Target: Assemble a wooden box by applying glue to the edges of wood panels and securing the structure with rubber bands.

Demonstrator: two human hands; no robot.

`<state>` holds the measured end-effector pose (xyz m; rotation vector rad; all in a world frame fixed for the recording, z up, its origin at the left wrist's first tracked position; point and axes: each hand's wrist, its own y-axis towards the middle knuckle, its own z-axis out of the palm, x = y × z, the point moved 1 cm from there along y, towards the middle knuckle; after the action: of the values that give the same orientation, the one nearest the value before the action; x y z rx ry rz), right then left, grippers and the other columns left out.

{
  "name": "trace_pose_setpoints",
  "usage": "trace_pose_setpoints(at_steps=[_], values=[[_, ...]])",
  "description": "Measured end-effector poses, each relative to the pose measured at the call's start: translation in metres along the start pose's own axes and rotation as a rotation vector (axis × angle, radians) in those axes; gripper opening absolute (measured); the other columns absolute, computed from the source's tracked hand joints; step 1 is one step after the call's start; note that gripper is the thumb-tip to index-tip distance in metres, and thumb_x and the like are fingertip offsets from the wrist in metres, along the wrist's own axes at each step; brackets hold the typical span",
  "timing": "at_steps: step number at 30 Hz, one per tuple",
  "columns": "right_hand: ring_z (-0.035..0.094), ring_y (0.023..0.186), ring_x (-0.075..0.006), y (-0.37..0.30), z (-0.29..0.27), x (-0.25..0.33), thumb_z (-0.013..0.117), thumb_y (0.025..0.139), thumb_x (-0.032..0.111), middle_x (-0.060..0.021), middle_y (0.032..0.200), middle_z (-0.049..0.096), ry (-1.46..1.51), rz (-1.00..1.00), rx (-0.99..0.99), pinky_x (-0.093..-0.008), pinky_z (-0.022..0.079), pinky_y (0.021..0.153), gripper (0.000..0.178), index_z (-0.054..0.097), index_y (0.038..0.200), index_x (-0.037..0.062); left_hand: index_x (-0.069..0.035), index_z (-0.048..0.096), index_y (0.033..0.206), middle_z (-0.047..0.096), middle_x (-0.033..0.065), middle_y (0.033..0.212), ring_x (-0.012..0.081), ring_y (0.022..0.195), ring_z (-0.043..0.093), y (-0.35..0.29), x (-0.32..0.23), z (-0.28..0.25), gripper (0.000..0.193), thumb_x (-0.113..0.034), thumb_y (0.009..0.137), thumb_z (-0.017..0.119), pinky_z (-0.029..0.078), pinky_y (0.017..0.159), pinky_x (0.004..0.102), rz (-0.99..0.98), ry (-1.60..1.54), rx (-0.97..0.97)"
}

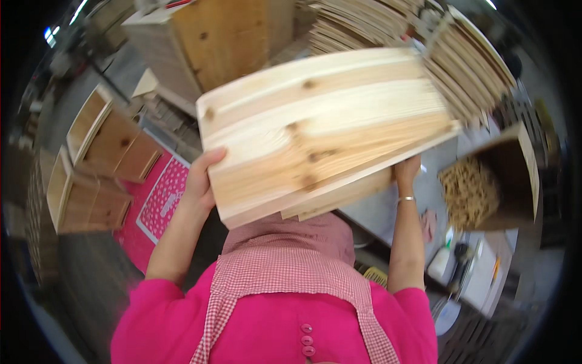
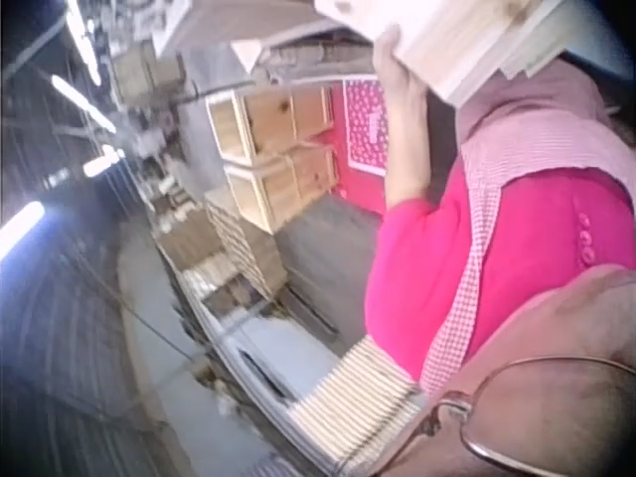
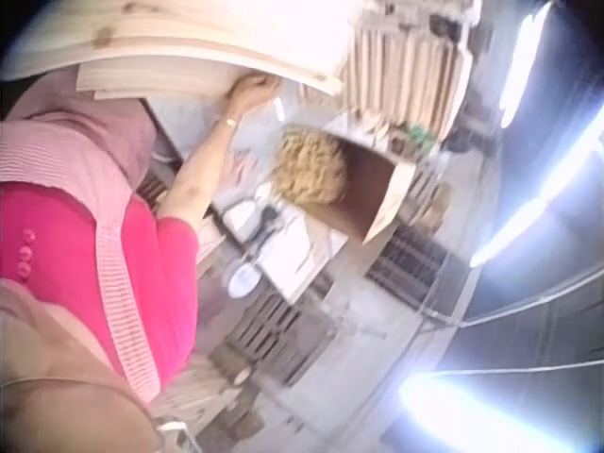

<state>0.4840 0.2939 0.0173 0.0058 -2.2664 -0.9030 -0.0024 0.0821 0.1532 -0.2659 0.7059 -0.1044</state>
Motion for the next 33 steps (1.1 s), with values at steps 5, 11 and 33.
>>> trace_pose_setpoints(at_steps=[5,11,33], values=[[0.066,0.102,-0.0356,0.000,-0.064,-0.023,0.056,0.094,0.011,-0.0198,0.111,0.069,-0.111,0.159,-0.298,-0.0405,0.052,0.087,0.025,0.069,0.112,0.0009,0.005,0.041,0.145,0.055,0.0215,0.139,0.0336,0.129,0.054,0.014,0.033,-0.070,0.074,-0.019,0.083,0.073,0.042,0.113,0.0448,-0.162,0.116,0.009],[0.069,0.092,-0.0339,0.001,-0.058,0.033,0.062,0.092,0.018,-0.0194,0.106,0.070,-0.039,0.098,0.016,-0.0430,0.055,0.083,0.027,0.070,0.113,0.0024,0.005,0.039,0.145,0.055,0.0203,0.139,0.0316,0.128,0.055,0.035,0.050,-0.097,0.072,-0.021,0.087,0.074,0.043,0.111,0.0437,-0.265,0.082,-0.050],[0.067,0.083,-0.0231,0.074,-0.034,0.189,0.048,0.103,0.046,-0.0146,0.091,0.072,0.699,0.184,0.007,-0.0327,0.053,0.079,0.053,0.068,0.104,-0.0029,0.000,0.067,0.114,0.070,0.0130,0.115,0.0241,0.111,0.066,0.003,-0.051,-0.037,0.028,-0.005,0.086,0.073,0.046,0.106,0.0429,0.783,1.168,0.043]])
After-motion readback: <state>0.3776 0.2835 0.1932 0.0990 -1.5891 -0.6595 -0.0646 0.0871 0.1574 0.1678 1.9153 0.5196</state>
